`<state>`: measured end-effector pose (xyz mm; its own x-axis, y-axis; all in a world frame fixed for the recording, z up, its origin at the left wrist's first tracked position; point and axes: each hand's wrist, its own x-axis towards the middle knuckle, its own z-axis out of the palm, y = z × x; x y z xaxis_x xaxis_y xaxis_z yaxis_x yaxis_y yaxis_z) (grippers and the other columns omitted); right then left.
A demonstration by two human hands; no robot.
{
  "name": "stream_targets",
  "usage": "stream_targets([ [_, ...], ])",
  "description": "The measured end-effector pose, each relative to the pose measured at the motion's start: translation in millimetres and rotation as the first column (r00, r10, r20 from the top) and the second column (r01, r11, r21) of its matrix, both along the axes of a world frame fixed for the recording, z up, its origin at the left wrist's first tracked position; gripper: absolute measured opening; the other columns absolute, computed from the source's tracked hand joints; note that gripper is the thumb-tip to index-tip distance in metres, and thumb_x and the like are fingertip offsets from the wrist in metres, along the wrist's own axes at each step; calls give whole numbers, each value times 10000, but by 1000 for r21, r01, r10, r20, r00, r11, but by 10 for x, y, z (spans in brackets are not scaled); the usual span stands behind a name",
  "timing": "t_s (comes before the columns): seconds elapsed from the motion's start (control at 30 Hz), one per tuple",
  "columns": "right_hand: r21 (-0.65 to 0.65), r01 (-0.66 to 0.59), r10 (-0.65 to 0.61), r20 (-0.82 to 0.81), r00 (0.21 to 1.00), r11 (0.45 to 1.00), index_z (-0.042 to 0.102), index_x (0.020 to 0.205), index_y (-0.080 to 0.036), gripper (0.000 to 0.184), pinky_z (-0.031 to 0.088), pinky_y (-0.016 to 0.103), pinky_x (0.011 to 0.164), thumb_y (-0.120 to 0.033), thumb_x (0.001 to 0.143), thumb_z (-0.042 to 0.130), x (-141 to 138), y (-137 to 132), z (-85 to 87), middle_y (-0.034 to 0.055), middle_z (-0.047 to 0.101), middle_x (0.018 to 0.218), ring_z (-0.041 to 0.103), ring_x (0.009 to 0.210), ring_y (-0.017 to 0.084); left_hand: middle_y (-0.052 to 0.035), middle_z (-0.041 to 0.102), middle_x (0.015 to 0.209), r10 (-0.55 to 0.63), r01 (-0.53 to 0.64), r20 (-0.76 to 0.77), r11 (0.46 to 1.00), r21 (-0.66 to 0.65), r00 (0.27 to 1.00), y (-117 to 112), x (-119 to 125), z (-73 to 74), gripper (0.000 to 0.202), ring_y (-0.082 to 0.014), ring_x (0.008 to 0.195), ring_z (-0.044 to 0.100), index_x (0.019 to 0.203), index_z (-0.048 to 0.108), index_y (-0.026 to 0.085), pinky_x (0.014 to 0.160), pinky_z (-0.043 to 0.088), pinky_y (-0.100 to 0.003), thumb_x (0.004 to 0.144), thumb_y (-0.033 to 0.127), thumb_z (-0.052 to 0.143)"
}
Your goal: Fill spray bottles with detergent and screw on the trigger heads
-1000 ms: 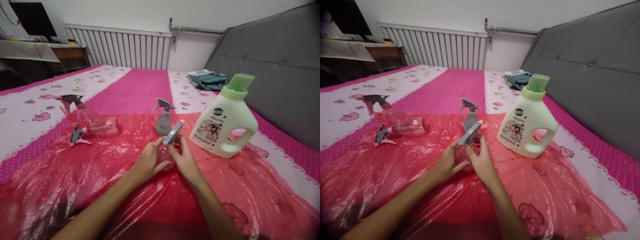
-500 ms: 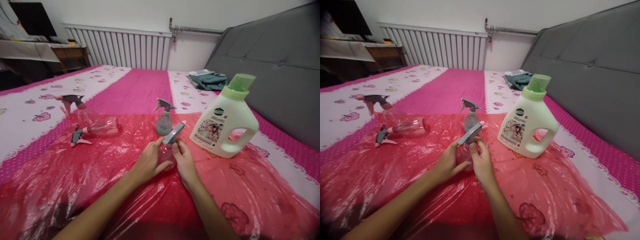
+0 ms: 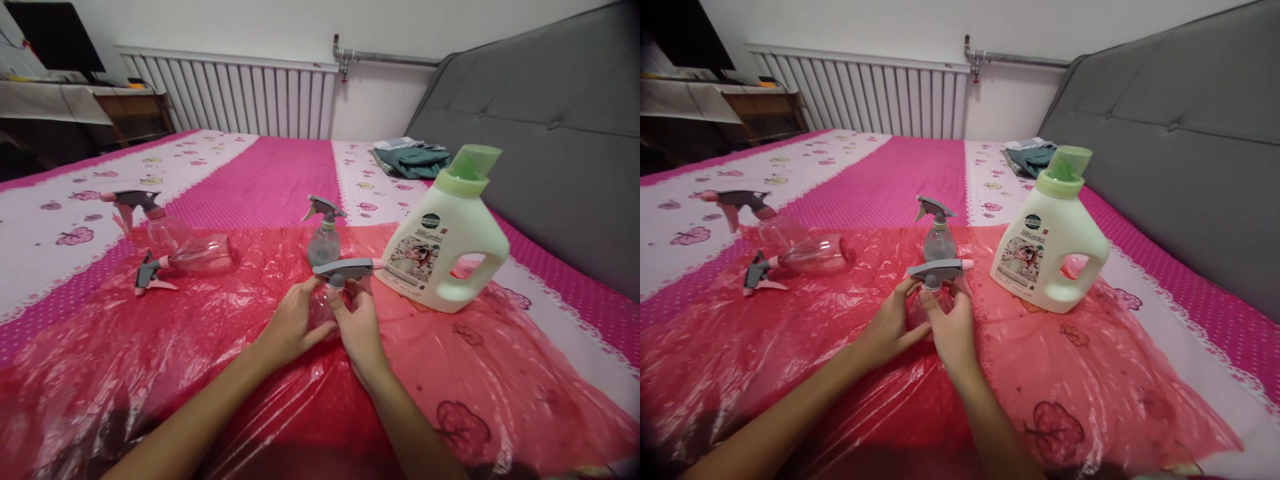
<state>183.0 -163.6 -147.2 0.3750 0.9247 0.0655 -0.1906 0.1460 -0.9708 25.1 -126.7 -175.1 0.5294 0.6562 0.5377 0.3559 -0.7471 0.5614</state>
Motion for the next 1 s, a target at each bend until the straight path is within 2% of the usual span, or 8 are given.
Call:
stream_targets([
  [0.27,3,-15,15,-34,999,1000,723,1205,-242,727,459,554,1326,-708,701,964,21,-33,45,136,784,1390,704,1375,311,-213,664,1598,10,-10,12,1000,-23,1000,12,15,30,784,-395,1373,744,1684,324,281,1125,638,-585,1048,436,756],
  [0.33,-3,-37,37,-55,998,999,715,1202,-243,749,494,536,1299,-685,669,1001,68,-36,42,127,793,1354,722,1342,302,-213,669,1590,13,-13,11,999,-36,1000,9,16,26,788,-403,1391,735,1675,334,282,1139,631,-598,1036,436,769],
  [0.47,-21,-53,50,-124,991,998,649,1221,-254,796,608,487,1146,-752,687,967,193,-21,8,120,811,1294,769,1249,276,-230,649,1612,9,-8,22,998,-56,1000,12,16,2,794,-425,1459,697,1667,346,265,1198,599,-641,1025,431,783],
  [0.63,68,55,-48,-106,993,996,592,1326,-298,831,545,483,1233,-698,707,975,277,-5,51,90,771,1370,711,1369,259,-239,639,1619,7,-6,17,999,-45,1000,8,22,3,778,-433,1461,698,1665,324,267,1193,600,-671,1041,426,760],
  [0.7,123,117,-110,-67,992,985,620,1280,-285,773,510,490,1266,-660,708,980,259,-19,88,91,759,1355,694,1376,266,-236,641,1618,7,-6,14,999,-37,1000,3,23,8,784,-428,1460,697,1673,310,276,1188,603,-671,1044,420,757],
  [0.77,172,155,-153,-24,988,973,646,1222,-267,657,524,483,1230,-634,766,945,224,-45,114,94,768,1304,708,1316,265,-231,643,1620,5,-4,13,999,-41,1000,1,22,9,795,-418,1465,694,1683,309,281,1195,602,-658,1043,412,761],
  [0.9,235,191,-206,38,978,953,651,1108,-256,428,576,410,1033,-591,914,833,164,-103,129,47,780,1090,744,1076,219,-226,639,1633,8,-7,17,999,-48,1000,6,20,-3,798,-409,1458,698,1692,330,273,1200,601,-637,1041,427,766],
  [1.0,273,175,-200,65,978,946,623,1031,-259,331,572,375,901,-585,1034,681,158,-134,134,2,759,914,739,874,184,-221,631,1644,9,-8,15,999,-43,1000,13,21,-14,803,-405,1445,705,1698,334,275,1200,600,-626,1045,456,764],
])
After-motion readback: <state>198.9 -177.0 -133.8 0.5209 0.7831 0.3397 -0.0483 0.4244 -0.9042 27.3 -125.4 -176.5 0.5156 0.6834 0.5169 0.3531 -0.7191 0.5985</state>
